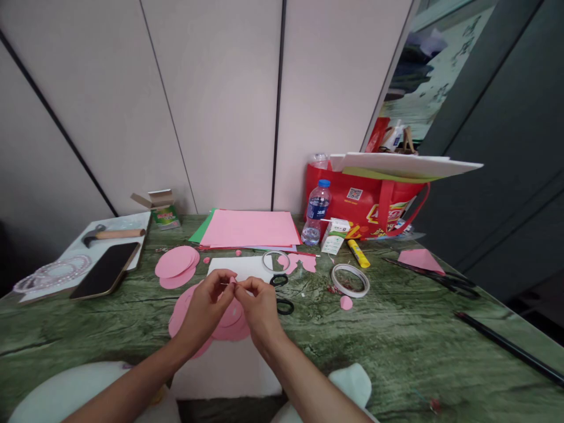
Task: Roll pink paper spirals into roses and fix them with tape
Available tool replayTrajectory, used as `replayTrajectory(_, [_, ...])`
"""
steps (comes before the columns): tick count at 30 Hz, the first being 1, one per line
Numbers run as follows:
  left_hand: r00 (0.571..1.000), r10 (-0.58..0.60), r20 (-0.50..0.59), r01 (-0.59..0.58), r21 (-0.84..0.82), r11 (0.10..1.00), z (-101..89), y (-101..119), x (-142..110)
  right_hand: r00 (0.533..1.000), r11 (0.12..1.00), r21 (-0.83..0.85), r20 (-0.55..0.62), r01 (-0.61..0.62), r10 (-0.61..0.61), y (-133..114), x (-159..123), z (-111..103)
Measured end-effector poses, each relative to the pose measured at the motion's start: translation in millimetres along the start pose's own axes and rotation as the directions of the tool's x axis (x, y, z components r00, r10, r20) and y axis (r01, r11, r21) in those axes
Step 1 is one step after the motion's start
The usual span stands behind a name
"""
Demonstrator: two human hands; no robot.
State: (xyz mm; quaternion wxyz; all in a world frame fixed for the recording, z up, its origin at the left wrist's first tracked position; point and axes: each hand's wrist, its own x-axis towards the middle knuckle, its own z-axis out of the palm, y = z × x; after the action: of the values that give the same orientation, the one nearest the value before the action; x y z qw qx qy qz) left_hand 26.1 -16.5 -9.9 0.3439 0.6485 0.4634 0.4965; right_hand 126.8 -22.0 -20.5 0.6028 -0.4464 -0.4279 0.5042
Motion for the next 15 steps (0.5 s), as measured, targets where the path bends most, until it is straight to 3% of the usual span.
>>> replayTrajectory(3, [1.0,0.004,0.008,-0.004,-0.018,1.0,0.7,0.4,0.0,0.995,0.987,0.133,0.037,-0.093,0.089,-0.8,0.3,0.7])
replayTrajectory(5, [1.0,-0.001,0.015,0.001,-0.016,1.0,0.5,0.6,0.1,0.997,0.989,0.128,0.016,-0.074,0.073,-1.0,1.6,-1.2])
replayTrajectory(9, [0.996,0.084,0.028,-0.084,-0.001,0.996,-1.1,0.1,0.2,0.998,0.999,-0.022,-0.049,0.035,-0.036,0.5,5.7,-8.4])
replayTrajectory(15, [0.959,0.272,0.078,-0.281,0.15,0.948,-7.0,1.2,0.9,0.982,0.942,-0.279,0.026,0.188,-0.188,-0.6,6.3,-13.0])
